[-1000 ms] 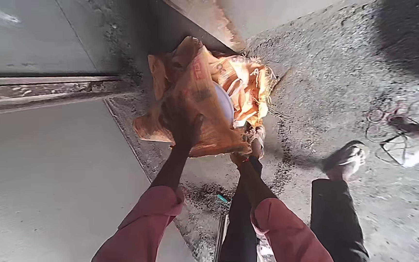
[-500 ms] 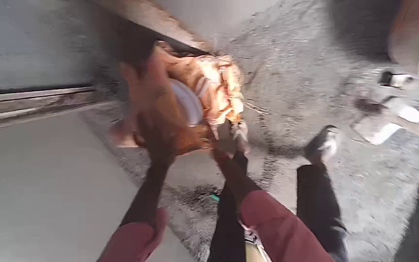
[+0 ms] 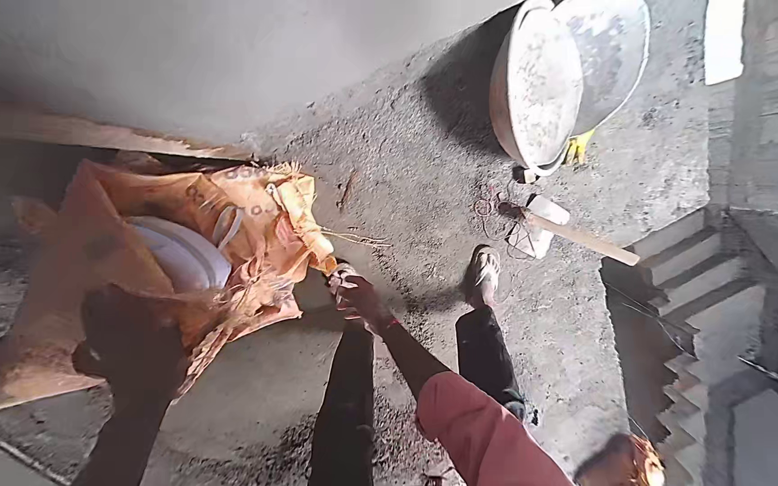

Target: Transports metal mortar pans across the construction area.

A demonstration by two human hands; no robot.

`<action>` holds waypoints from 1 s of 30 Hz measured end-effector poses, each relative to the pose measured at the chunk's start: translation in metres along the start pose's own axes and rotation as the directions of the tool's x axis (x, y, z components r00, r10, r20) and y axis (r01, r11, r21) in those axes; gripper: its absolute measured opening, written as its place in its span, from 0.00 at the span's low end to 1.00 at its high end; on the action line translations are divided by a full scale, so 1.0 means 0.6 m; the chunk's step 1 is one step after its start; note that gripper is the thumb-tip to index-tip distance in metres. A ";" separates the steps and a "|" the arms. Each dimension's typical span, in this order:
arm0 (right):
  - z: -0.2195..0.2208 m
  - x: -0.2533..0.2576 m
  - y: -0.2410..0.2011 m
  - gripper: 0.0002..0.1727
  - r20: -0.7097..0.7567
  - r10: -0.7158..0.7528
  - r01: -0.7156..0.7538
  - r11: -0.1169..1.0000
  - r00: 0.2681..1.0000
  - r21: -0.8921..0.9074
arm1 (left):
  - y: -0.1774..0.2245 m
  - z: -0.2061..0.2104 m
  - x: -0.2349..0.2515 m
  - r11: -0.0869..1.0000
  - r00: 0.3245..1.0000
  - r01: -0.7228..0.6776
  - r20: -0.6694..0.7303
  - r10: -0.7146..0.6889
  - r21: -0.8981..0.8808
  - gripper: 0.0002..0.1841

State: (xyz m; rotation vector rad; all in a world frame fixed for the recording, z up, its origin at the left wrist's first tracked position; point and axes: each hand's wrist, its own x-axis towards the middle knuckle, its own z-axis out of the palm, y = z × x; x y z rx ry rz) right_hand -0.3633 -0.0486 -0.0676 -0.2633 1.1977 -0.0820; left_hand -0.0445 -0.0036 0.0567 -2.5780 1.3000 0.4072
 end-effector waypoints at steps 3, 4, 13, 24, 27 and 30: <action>-0.173 -0.003 0.015 0.31 -0.131 -0.090 0.056 0.968 0.987 -0.243 | 0.044 -0.034 -0.015 0.998 0.995 0.048 -0.085 -0.051 -0.032 0.38; -0.239 -0.006 0.019 0.30 -0.174 -0.150 0.074 0.921 0.973 -0.382 | 0.070 -0.053 -0.030 0.995 0.992 0.027 -0.123 -0.039 -0.098 0.39; -0.760 -0.163 -0.116 0.25 -0.506 -0.549 -0.378 0.337 0.665 -0.862 | 0.326 -0.033 -0.182 0.855 0.889 -0.458 -0.120 0.442 -0.244 0.44; -1.017 -0.221 -0.131 0.25 -0.540 -0.298 -0.450 0.320 0.787 -0.833 | 0.670 0.081 -0.348 0.783 0.757 -0.531 0.234 0.610 -0.323 0.37; -1.010 -0.258 -0.058 0.23 -0.550 -0.284 -0.412 0.424 0.785 -0.806 | 0.745 0.053 -0.374 0.741 0.694 -0.550 0.284 0.662 -0.385 0.34; -1.034 -0.325 0.040 0.28 -0.631 -0.173 -0.439 0.580 0.757 -0.686 | 0.789 0.024 -0.382 0.704 0.656 -0.550 0.289 0.697 -0.449 0.33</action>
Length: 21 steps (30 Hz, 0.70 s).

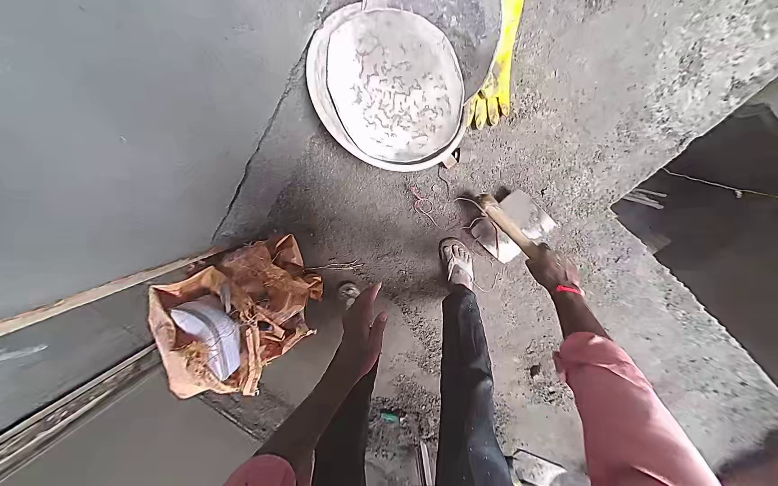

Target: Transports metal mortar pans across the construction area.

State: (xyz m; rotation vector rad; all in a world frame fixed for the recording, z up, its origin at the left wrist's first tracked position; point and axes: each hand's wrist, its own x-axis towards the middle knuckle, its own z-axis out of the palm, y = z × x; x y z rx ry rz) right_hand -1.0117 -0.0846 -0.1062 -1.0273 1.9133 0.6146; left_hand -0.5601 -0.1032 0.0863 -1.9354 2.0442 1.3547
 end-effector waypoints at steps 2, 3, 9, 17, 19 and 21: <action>0.048 -0.026 0.079 0.33 0.010 0.101 -0.102 0.988 0.995 0.113 | 0.009 -0.002 0.008 0.999 0.999 -0.001 0.034 0.002 -0.039 0.32; 0.075 -0.035 0.116 0.35 0.011 0.149 -0.148 0.974 0.989 0.173 | 0.010 0.000 0.011 0.998 0.999 0.011 0.051 -0.008 -0.055 0.32; 0.179 -0.118 0.237 0.37 0.074 0.394 -0.395 0.857 0.916 0.330 | -0.002 0.046 0.044 0.993 0.978 0.064 0.204 -0.043 -0.099 0.31; 0.200 -0.124 0.325 0.41 0.257 0.350 -0.385 0.917 0.901 0.099 | -0.017 0.088 0.052 0.962 0.928 0.197 0.354 -0.120 -0.190 0.28; 0.214 -0.129 0.328 0.38 0.266 0.347 -0.336 0.938 0.899 -0.088 | -0.033 0.068 0.051 0.953 0.929 0.229 0.337 -0.154 -0.197 0.28; 0.228 -0.143 0.322 0.37 0.205 0.379 -0.356 0.924 0.902 -0.143 | -0.057 0.051 0.051 0.952 0.935 0.230 0.317 -0.158 -0.204 0.28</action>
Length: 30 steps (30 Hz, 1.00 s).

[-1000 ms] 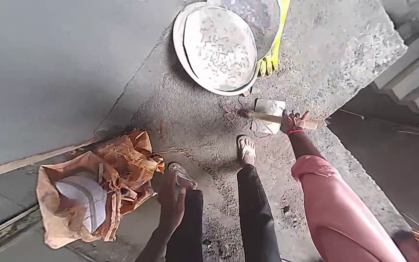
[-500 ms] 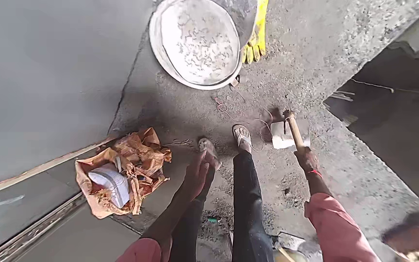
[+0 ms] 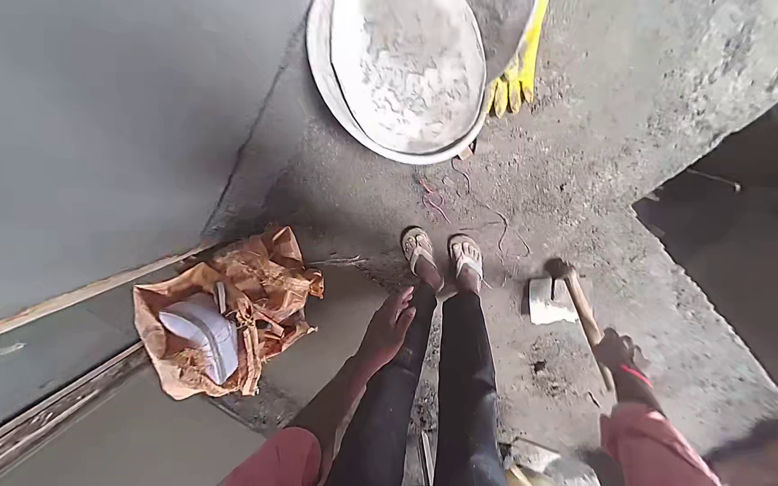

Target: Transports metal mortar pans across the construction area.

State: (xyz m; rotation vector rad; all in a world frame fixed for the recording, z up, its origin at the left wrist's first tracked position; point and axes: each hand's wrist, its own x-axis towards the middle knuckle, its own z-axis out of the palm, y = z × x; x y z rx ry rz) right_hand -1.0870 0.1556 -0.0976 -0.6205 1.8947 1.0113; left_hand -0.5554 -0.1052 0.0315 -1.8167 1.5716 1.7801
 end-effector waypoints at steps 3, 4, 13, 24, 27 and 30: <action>-0.003 -0.024 -0.049 0.30 -0.066 -0.063 0.070 0.992 0.996 0.106 | -0.027 -0.023 -0.013 1.000 0.999 0.014 -0.031 -0.014 -0.012 0.28; -0.018 -0.021 -0.085 0.27 -0.089 -0.105 0.117 0.982 0.991 0.151 | -0.029 -0.028 -0.007 0.999 0.999 0.018 -0.046 -0.019 -0.030 0.28; -0.196 -0.001 -0.454 0.24 -0.200 -0.473 0.514 0.807 0.858 0.293 | -0.030 -0.016 -0.032 0.962 0.991 0.072 -0.089 -0.098 -0.265 0.27; -0.531 -0.076 -0.509 0.23 -0.319 -0.558 0.629 0.755 0.766 0.186 | 0.073 -0.165 0.036 0.935 0.943 -0.014 -0.315 -0.105 -0.355 0.27; -0.635 -0.044 -0.549 0.24 -0.358 -0.581 0.663 0.728 0.731 0.173 | 0.109 -0.195 0.094 0.920 0.927 -0.069 -0.365 -0.083 -0.385 0.26; -0.724 0.019 -0.622 0.27 -0.429 -0.552 0.667 0.723 0.715 0.182 | 0.161 -0.223 0.180 0.912 0.891 -0.158 -0.452 -0.033 -0.378 0.24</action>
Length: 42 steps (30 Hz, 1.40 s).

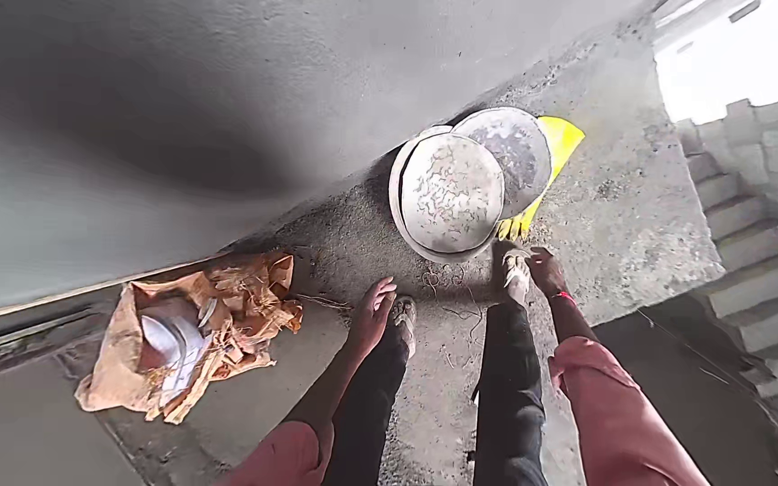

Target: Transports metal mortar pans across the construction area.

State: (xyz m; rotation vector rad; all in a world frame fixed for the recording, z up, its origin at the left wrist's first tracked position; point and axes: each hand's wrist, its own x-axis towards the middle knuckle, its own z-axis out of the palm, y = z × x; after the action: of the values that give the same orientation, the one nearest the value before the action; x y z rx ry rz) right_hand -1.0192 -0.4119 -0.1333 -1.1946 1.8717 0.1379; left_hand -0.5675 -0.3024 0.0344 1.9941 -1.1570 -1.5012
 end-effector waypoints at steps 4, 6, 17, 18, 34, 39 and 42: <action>-0.050 0.144 -0.067 0.44 -0.091 -0.018 0.023 0.998 0.996 0.053 | 0.065 0.053 0.179 0.953 0.997 0.039 -0.072 -0.018 0.302 0.27; -0.062 0.198 -0.068 0.56 -0.123 0.032 -0.016 0.991 0.992 0.130 | 0.066 0.087 0.283 0.842 0.990 0.084 -0.140 -0.010 0.533 0.34; -0.065 0.311 -0.086 0.45 0.177 0.115 -0.188 0.855 0.977 0.483 | 0.077 0.136 0.522 0.732 0.803 0.545 -0.506 -0.315 0.409 0.61; -0.068 0.298 -0.083 0.43 0.197 0.099 -0.181 0.869 0.975 0.460 | 0.074 0.124 0.525 0.760 0.805 0.532 -0.501 -0.318 0.373 0.58; -0.077 -0.086 -0.029 0.23 0.104 0.035 -0.099 0.694 0.994 0.713 | -0.044 0.289 0.249 0.685 0.585 0.695 -0.383 -0.715 -0.219 0.49; -0.094 -0.162 0.016 0.25 0.106 0.144 -0.173 0.624 0.984 0.762 | -0.064 0.395 0.164 0.020 0.392 0.468 0.187 -0.901 -0.884 0.34; -0.111 -0.197 0.045 0.29 0.138 0.169 -0.212 0.596 0.976 0.775 | -0.079 0.415 0.170 -0.137 0.539 0.162 0.204 -0.817 -0.977 0.21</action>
State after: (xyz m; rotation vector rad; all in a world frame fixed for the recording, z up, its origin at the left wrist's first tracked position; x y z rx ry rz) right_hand -1.0640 -0.3514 -0.0170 -0.3559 1.6989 -0.5077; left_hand -0.7701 -0.3145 -0.1481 1.5056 1.0568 -1.1856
